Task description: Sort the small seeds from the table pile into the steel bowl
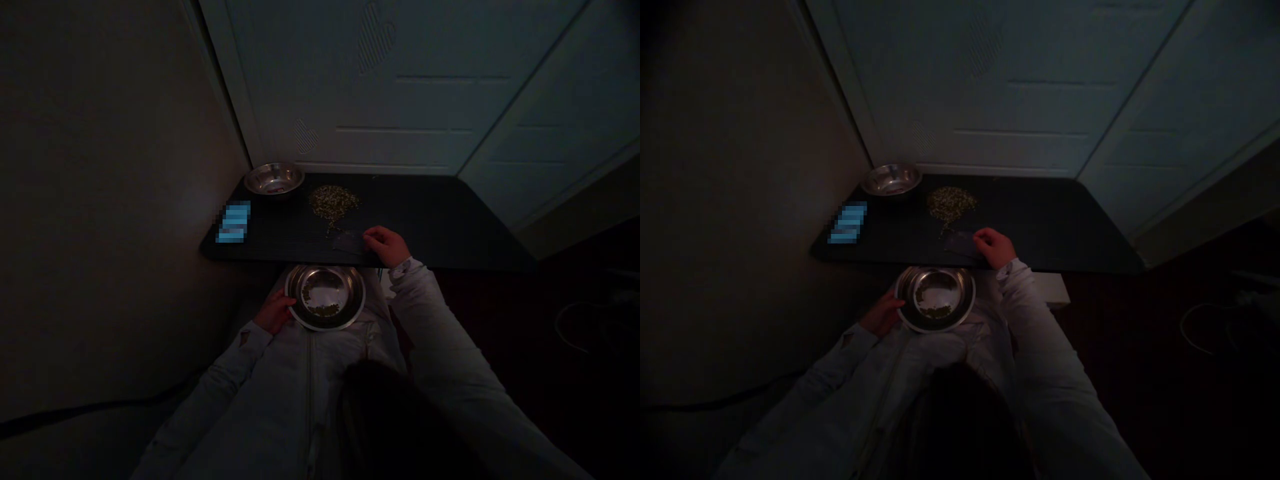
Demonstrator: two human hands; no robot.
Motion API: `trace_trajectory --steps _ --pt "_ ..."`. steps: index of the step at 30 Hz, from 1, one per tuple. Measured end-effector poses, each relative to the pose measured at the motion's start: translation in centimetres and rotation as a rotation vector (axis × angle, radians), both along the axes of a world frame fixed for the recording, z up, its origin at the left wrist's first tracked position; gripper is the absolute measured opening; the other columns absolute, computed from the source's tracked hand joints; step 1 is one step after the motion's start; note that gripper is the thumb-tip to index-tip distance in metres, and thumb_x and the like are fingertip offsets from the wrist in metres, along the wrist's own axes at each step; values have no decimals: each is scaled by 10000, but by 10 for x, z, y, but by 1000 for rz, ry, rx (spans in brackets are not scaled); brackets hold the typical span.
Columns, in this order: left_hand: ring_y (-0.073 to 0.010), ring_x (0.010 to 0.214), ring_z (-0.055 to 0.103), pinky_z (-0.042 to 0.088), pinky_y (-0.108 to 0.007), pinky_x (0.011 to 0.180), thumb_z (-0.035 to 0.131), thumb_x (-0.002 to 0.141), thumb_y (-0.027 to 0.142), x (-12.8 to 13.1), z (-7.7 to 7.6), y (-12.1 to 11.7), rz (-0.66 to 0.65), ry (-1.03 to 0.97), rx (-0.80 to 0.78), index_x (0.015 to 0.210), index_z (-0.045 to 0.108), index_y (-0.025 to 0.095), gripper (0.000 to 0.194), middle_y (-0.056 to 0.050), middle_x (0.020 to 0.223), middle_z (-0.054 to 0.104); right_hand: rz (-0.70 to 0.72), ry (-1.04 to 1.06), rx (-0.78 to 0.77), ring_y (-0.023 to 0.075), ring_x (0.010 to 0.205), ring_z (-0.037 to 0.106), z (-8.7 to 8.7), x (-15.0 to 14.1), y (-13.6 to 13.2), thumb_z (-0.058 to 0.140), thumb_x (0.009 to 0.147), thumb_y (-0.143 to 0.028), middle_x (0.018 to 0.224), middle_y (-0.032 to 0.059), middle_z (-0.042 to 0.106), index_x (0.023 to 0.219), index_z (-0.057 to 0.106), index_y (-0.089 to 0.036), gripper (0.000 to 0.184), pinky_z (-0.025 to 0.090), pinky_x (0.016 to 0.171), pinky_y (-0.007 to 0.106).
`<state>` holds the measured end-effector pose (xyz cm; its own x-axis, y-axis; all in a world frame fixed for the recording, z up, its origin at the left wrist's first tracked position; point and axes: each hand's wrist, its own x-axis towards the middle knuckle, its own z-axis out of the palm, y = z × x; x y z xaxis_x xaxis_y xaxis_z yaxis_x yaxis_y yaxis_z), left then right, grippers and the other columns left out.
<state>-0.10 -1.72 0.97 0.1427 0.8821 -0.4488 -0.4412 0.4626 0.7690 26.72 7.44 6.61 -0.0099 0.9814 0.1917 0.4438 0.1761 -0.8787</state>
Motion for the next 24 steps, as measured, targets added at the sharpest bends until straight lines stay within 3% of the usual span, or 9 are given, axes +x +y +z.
trace_trajectory --steps 17,24 --pt "-193 765 613 477 -291 682 662 494 71 1 1 0 26 -4 -14 867 641 155 383 -26 783 679 -54 32 6 107 528 499 2 1 -1 533 659 -346 523 -39 528 707 561 -182 173 369 546 234" --pt "-207 827 604 462 -306 723 656 507 77 0 1 0 -3 -16 15 923 626 165 426 -36 844 673 26 32 -12 103 515 495 4 0 -4 540 657 -370 520 -36 540 716 565 -180 200 372 541 232"
